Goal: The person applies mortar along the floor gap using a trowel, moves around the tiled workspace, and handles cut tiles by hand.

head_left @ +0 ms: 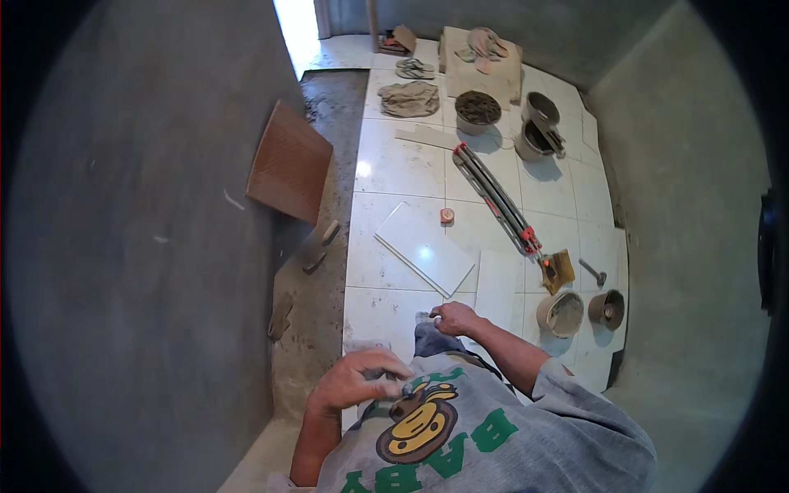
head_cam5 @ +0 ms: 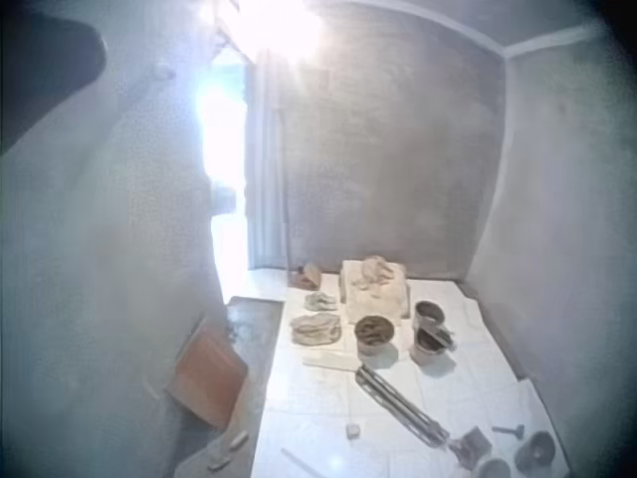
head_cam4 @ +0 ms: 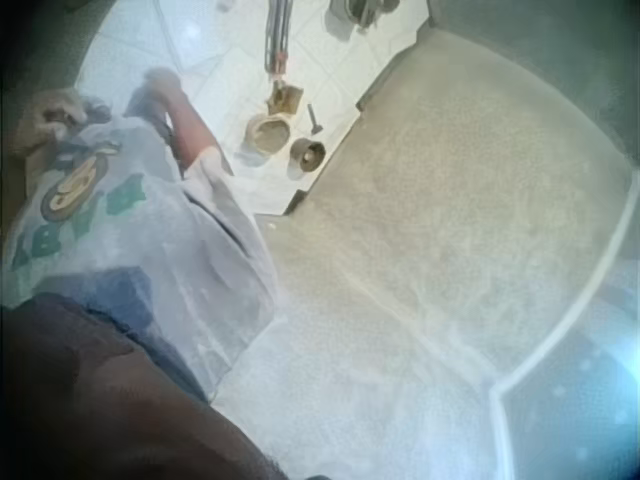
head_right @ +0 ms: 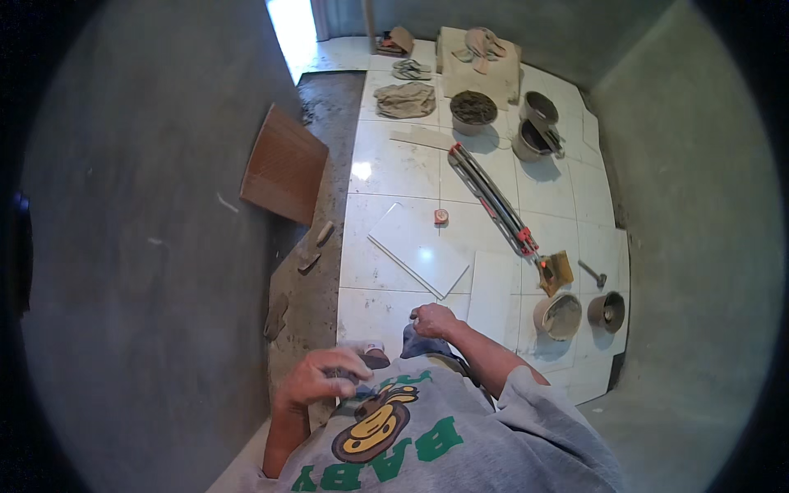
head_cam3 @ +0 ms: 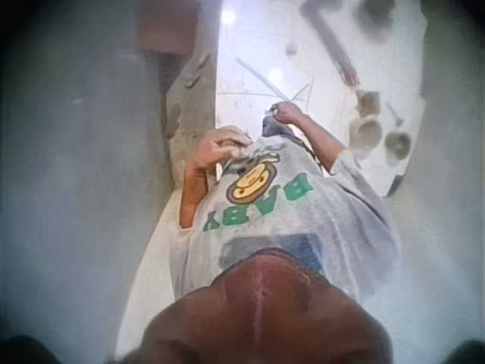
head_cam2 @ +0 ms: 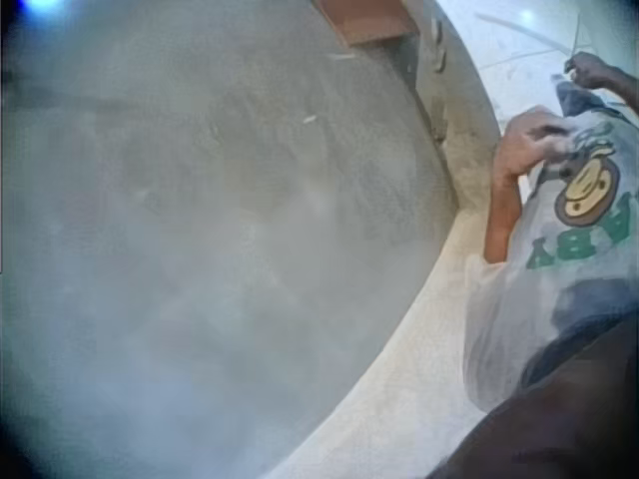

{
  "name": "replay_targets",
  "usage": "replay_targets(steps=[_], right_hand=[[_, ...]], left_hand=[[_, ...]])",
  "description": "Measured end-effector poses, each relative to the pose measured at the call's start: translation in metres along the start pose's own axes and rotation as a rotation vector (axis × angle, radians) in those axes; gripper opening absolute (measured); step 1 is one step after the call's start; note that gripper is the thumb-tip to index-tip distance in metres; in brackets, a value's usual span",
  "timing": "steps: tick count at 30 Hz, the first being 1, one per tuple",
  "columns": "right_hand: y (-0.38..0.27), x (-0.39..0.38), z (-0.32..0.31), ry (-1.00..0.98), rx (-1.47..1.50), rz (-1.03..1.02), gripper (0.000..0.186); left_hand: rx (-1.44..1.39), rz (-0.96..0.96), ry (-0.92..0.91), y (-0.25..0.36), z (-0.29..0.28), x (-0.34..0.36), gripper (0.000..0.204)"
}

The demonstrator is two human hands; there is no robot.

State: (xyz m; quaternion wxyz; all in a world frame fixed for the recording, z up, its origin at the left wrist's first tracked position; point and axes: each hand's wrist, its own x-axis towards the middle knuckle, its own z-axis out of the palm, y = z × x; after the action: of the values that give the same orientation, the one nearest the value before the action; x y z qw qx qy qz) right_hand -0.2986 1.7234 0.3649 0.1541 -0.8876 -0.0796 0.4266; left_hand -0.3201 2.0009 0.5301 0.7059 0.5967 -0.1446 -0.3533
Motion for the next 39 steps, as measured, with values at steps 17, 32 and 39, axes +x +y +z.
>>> replay_targets(steps=[17, 32, 39], right_hand=[[0.218, -0.094, 0.027, 0.338, 0.408, 0.405, 0.036], [0.190, -0.078, 0.041, 0.428, 0.642, 0.537, 0.031], [0.152, -0.063, 0.043, 0.685, 0.824, 0.698, 0.027]], left_hand=[[0.306, 0.750, -0.639, 0.142, 0.176, 0.142, 0.017], [-0.632, 1.112, 0.020, 0.159, 0.189, 0.261, 0.016], [-0.184, 0.681, -0.441, 0.204, 0.072, 0.278, 0.018]])
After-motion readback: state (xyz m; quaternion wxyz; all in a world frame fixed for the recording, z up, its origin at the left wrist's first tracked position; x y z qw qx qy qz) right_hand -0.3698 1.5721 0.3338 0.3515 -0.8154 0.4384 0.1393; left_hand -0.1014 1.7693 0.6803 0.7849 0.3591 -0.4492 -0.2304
